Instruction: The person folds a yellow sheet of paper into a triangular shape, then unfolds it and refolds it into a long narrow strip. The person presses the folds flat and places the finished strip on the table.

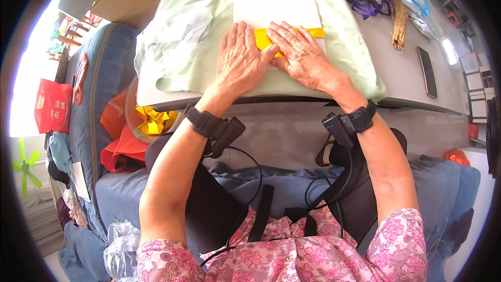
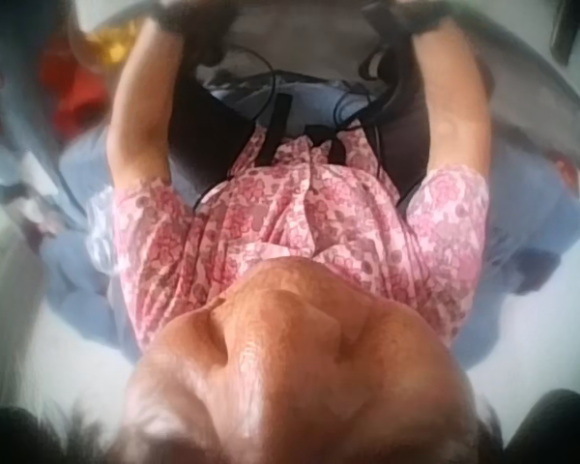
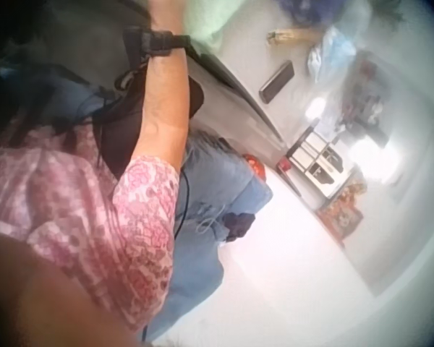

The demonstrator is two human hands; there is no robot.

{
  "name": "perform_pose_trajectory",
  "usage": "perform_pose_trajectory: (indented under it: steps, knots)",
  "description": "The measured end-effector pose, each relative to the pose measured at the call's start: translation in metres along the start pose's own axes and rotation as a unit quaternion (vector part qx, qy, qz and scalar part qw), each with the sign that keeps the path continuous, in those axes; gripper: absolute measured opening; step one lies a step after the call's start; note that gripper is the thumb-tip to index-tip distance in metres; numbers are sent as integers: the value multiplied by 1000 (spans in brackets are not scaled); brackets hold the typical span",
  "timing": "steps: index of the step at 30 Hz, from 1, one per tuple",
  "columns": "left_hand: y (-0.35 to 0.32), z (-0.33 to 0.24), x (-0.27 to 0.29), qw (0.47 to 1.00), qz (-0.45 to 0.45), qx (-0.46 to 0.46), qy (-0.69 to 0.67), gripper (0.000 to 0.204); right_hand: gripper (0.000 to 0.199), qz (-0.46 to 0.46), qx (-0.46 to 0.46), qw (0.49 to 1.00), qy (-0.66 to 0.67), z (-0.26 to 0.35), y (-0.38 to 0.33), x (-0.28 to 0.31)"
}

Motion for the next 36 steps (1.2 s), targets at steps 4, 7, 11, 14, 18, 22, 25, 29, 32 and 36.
perform_pose_trajectory:
  steps: [4,7,11,14,18,22,25,29,32,36]
  knots:
    - [2,12,1,999,-2,35,-12,82,66,-13,4,1000,3,2,1,1]
    - [6,14,7,999,-29,41,4,81,65,-22,7,1000,7,2,1,3]
    - [4,-4,15,998,-55,-28,5,73,66,-17,7,1000,14,1,1,2]
    - [2,-18,11,996,14,-69,-50,70,68,-18,6,1000,18,-1,2,3]
    - [1,-11,3,997,18,-52,-51,73,72,-11,6,999,42,0,2,3]
    - [2,-16,0,997,64,-31,22,73,76,-12,-9,1000,22,-13,-2,3]
    - [2,-15,1,997,60,-36,23,73,80,-1,-26,999,29,-19,-8,7]
    - [0,-13,3,998,37,-56,8,73,88,11,-55,998,11,-24,-12,10]
    - [1,-14,2,998,22,-66,0,72,94,17,-70,997,-12,-34,-20,9]
    - [1,-13,2,998,10,-62,1,72,98,16,-81,997,11,-43,-28,16]
Point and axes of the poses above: each hand's wrist, its own y-axis towards the middle knuckle, its own x-axis out of the back of the hand, z = x × y, the point moved 4 cm from there along y, towards the middle knuckle, and after that the axes turned 9 degrees about z, right-handed, at the moved point
